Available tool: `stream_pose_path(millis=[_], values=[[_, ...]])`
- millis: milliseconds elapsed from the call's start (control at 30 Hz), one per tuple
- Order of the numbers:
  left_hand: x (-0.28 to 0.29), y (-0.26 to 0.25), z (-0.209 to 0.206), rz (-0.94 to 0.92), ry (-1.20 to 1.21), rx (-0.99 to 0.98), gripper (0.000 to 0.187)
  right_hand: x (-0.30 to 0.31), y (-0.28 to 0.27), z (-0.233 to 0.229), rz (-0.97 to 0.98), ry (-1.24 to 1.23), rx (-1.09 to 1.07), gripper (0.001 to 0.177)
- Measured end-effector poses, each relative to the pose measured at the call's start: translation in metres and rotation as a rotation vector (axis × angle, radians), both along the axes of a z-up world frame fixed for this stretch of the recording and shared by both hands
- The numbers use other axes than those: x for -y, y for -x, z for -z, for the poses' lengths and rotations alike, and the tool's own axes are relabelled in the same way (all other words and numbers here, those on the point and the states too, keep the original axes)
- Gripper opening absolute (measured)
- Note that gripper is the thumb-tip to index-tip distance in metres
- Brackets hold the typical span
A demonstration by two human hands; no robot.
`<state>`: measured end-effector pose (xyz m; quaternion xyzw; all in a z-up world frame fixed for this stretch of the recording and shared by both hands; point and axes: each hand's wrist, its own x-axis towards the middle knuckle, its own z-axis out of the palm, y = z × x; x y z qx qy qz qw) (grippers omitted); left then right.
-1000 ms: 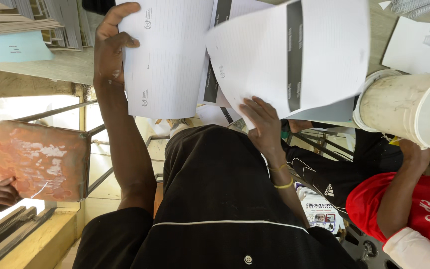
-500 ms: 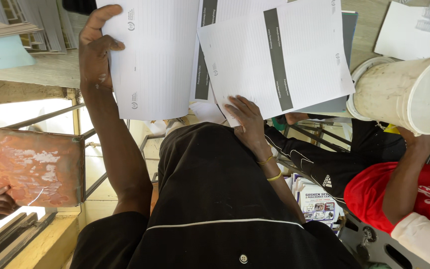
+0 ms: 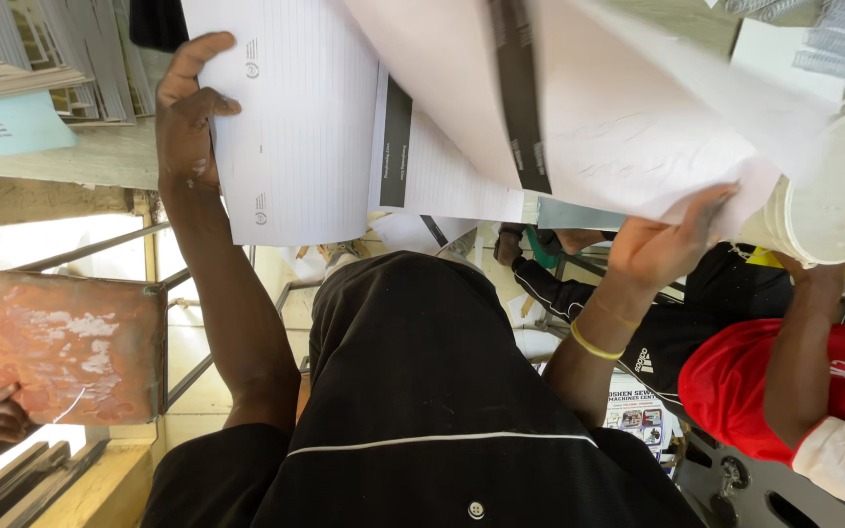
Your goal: The person aligns a stack of loose papers with a book cover and repeatedly presses the spine area to secure the binding. They flip through the pages to check the alignment and then place the finished notebook onto a stack.
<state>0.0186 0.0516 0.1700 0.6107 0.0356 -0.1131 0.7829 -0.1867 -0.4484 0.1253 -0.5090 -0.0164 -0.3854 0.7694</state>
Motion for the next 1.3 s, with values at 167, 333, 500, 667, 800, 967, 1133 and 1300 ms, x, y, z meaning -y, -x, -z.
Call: stream_pose_path(millis=[167,333,500,667,800,967,1133,1300], values=[[0.004,0.006,-0.004,-0.032,-0.013,-0.077,0.060,0.005,-0.024,-0.002,0.058,-0.464,-0.112,0.052],[0.002,0.008,0.001,-0.039,0.068,-0.101,0.059,-0.035,-0.041,-0.027,0.328,-0.763,-0.298,0.063],[0.006,0.010,-0.006,-0.052,0.029,-0.108,0.059,-0.028,-0.038,0.012,0.250,-0.752,-0.301,0.066],[0.008,0.009,-0.007,-0.035,0.032,-0.098,0.059,-0.014,-0.034,0.043,0.232,-0.781,-0.360,0.041],[0.009,0.010,-0.009,-0.033,0.073,-0.124,0.059,-0.022,-0.036,0.034,0.193,-0.755,-0.378,0.054],[0.008,0.009,-0.005,-0.018,0.024,-0.091,0.058,-0.024,-0.036,0.035,0.192,-0.743,-0.406,0.059],[0.009,0.010,-0.006,-0.029,-0.001,-0.100,0.059,-0.013,-0.030,0.054,0.181,-0.748,-0.402,0.053],[0.013,0.011,-0.010,-0.052,0.026,-0.148,0.059,-0.014,-0.028,0.053,0.205,-0.765,-0.421,0.052]])
